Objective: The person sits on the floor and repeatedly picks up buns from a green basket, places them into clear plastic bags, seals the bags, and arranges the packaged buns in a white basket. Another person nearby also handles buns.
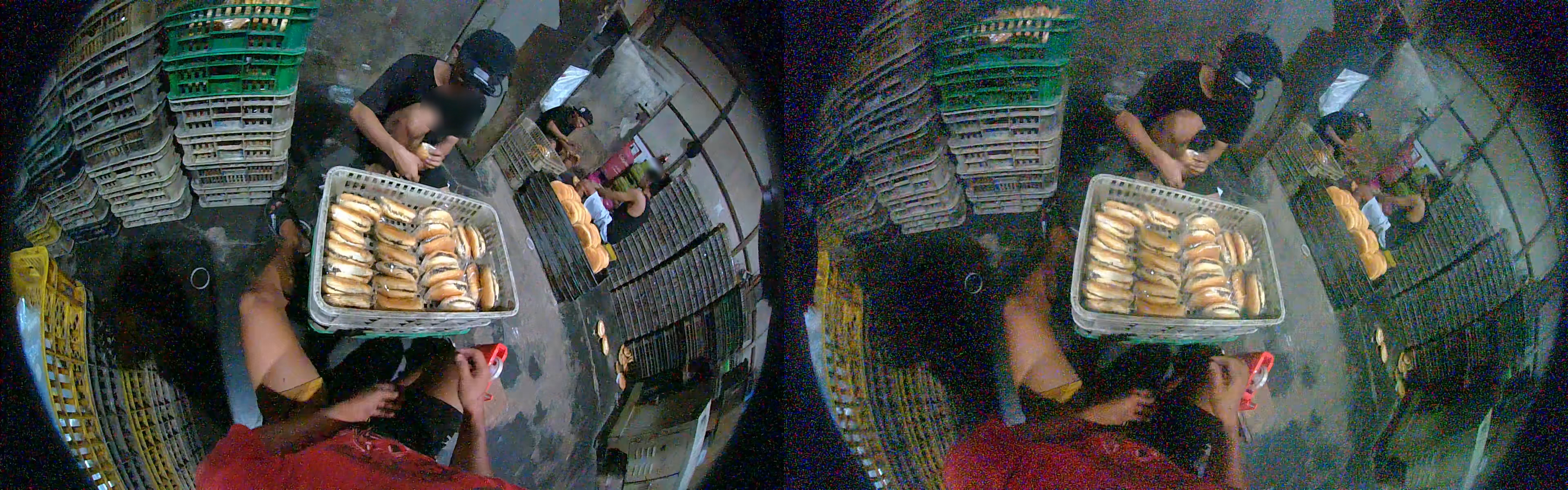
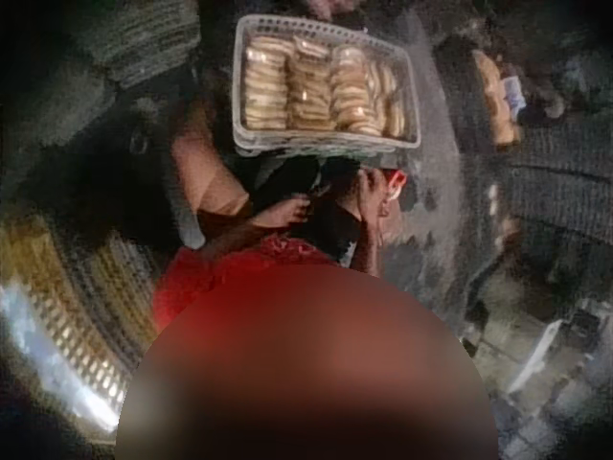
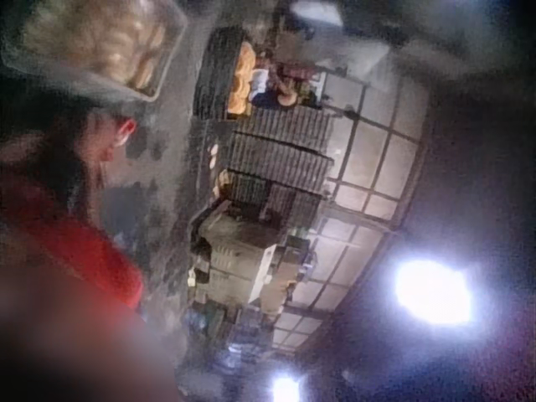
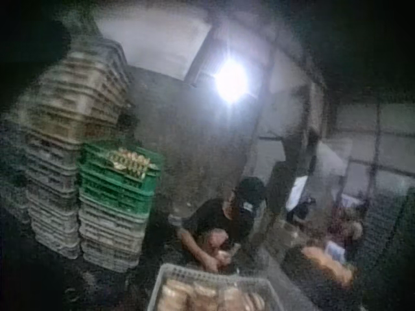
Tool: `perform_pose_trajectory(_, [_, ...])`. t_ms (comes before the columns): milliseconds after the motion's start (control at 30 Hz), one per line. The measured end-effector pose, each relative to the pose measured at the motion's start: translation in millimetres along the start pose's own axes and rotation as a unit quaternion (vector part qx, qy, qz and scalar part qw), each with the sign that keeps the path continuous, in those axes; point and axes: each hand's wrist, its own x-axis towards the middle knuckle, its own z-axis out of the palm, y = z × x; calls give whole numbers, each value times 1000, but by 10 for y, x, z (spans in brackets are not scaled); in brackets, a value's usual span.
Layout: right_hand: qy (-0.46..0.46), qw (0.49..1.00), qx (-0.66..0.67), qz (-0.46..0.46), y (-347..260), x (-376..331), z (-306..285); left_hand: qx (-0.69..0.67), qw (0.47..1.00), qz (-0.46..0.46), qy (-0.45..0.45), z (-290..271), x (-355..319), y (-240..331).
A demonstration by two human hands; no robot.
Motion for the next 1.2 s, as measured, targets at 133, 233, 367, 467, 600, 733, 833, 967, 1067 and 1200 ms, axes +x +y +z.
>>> perform_pose_trajectory(133, [-161, 984, -45, -65, -507, 137, 298, 77, 994, -19, 71, -660, 11, -525])
perform_pose_trajectory(233, [-216, 964, -12, -157, -861, 274, 262, 210, 970, 15, 121, -992, 245, -652])
perform_pose_trajectory(367, [-83, 981, -16, -176, -1069, 344, -60, 255, 955, 26, 150, -1160, 445, -664])
perform_pose_trajectory(467, [21, 985, 145, -87, -987, 359, -164, 275, 947, 26, 162, -1174, 475, -648])
perform_pose_trajectory(600, [59, 977, 198, -44, -762, 391, -49, 290, 940, 20, 177, -1189, 483, -652])
perform_pose_trajectory(733, [30, 987, 139, -75, -686, 473, 45, 304, 931, 16, 199, -1318, 591, -716])
perform_pose_trajectory(833, [-6, 991, 100, -85, -733, 538, 22, 319, 921, 23, 223, -1492, 709, -825])
perform_pose_trajectory(967, [-51, 993, 93, -60, -766, 617, -8, 364, 892, 57, 263, -1484, 770, -831])
perform_pose_trajectory(1067, [-40, 993, 82, -72, -774, 697, 38, 390, 854, 163, 302, -949, 624, -458])
perform_pose_trajectory(1200, [-114, 914, 380, 83, -954, 857, 13, 271, 811, 452, 253, 427, 2, 629])
